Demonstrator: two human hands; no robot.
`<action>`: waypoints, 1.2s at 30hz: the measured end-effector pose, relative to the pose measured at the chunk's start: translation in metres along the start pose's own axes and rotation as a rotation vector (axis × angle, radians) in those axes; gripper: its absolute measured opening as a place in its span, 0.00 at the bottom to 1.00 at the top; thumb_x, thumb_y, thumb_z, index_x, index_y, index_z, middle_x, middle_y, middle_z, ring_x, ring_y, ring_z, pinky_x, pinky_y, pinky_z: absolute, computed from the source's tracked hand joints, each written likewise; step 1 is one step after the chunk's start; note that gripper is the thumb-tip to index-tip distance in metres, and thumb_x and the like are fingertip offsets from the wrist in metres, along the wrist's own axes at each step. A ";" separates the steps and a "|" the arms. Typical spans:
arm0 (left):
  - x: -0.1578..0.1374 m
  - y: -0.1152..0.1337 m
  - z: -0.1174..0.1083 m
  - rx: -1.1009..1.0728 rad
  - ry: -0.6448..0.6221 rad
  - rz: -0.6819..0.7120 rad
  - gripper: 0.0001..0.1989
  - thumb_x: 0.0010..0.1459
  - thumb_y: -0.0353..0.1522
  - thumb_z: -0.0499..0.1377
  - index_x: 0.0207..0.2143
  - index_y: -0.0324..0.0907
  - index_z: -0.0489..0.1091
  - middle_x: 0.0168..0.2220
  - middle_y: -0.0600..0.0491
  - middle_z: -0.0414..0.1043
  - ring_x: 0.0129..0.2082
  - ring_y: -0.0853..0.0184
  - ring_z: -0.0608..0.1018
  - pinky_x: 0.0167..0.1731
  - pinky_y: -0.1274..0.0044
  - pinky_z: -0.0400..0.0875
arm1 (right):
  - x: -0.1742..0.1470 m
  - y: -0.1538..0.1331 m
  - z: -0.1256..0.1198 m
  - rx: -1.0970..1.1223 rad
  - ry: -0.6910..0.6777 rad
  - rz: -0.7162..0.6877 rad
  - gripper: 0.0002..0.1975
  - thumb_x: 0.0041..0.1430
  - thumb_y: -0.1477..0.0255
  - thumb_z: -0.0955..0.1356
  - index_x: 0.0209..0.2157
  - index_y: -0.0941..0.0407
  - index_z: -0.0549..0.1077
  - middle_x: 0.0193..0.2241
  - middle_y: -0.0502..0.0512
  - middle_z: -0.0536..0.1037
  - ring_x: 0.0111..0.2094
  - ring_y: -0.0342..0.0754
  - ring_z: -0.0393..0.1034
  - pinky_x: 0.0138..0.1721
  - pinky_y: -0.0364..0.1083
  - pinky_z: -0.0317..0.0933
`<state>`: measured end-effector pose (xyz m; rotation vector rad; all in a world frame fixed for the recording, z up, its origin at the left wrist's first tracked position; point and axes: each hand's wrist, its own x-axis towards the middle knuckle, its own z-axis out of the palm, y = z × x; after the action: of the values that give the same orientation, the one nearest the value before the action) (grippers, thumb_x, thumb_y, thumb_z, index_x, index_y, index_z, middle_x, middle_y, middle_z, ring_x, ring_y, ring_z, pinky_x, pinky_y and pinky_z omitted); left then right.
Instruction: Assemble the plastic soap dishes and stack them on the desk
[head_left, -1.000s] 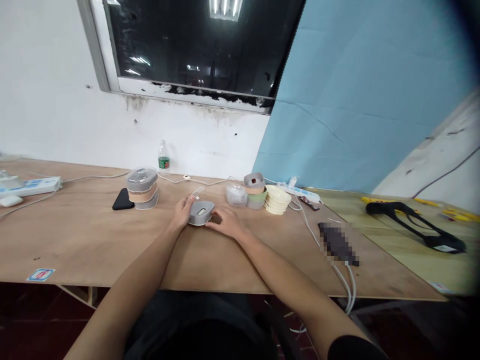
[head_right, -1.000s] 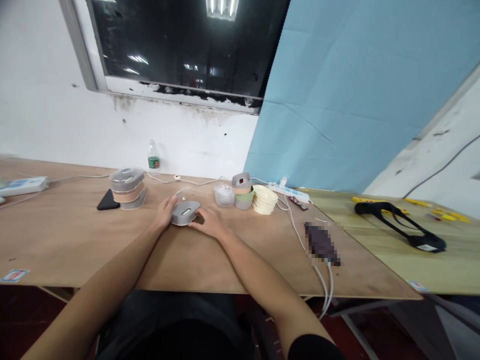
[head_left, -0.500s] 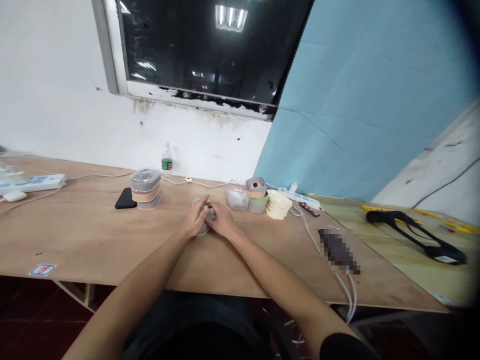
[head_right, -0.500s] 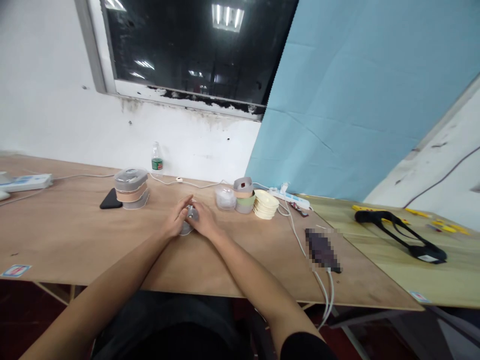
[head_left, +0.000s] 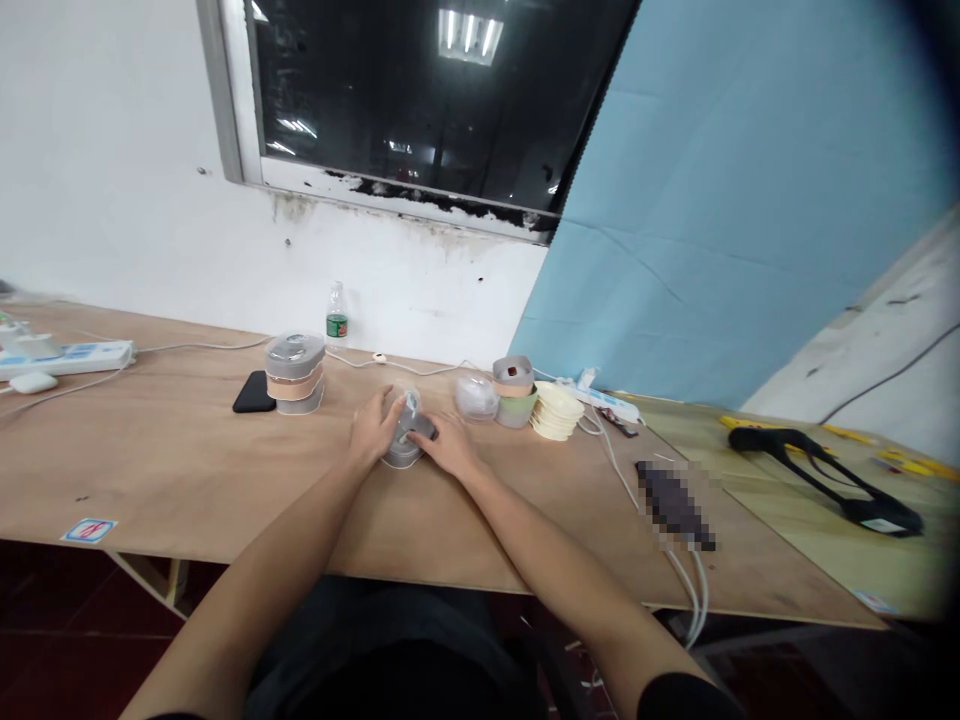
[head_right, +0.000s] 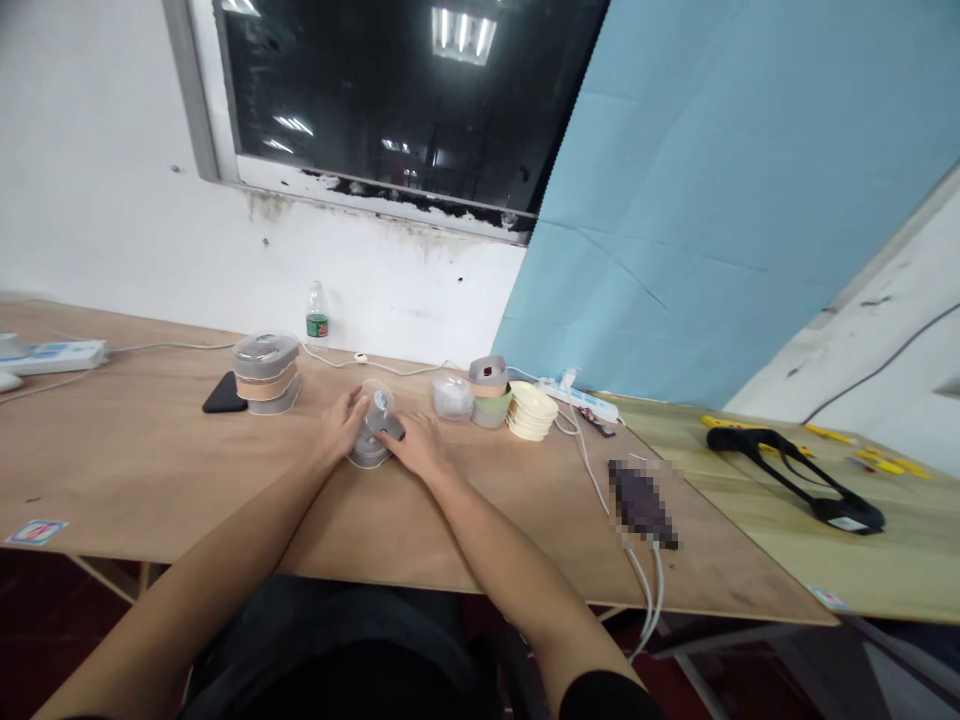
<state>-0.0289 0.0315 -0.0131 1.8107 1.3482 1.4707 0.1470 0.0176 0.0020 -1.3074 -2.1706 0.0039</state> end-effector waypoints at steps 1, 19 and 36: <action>-0.002 0.002 0.001 -0.063 -0.024 0.059 0.30 0.62 0.48 0.49 0.60 0.40 0.58 0.58 0.40 0.65 0.57 0.54 0.68 0.55 0.62 0.62 | 0.000 -0.001 0.000 -0.002 0.003 0.000 0.24 0.53 0.54 0.69 0.47 0.54 0.74 0.42 0.58 0.78 0.43 0.53 0.70 0.47 0.50 0.57; -0.014 0.035 -0.001 0.301 -0.124 0.555 0.28 0.58 0.45 0.56 0.57 0.41 0.61 0.58 0.44 0.63 0.61 0.54 0.62 0.57 0.64 0.57 | 0.021 0.037 -0.011 1.002 0.574 0.855 0.18 0.56 0.58 0.63 0.24 0.57 0.72 0.11 0.45 0.64 0.14 0.41 0.56 0.18 0.42 0.52; -0.013 0.012 0.007 0.567 -0.397 0.184 0.41 0.44 0.57 0.61 0.55 0.44 0.63 0.60 0.37 0.58 0.58 0.42 0.64 0.55 0.56 0.57 | 0.019 0.060 -0.013 1.358 0.474 0.863 0.13 0.57 0.60 0.65 0.33 0.57 0.70 0.23 0.50 0.77 0.15 0.38 0.63 0.16 0.38 0.56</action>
<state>-0.0170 0.0167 -0.0116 2.4710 1.5102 0.7674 0.1957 0.0598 0.0040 -1.0424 -0.6638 1.1369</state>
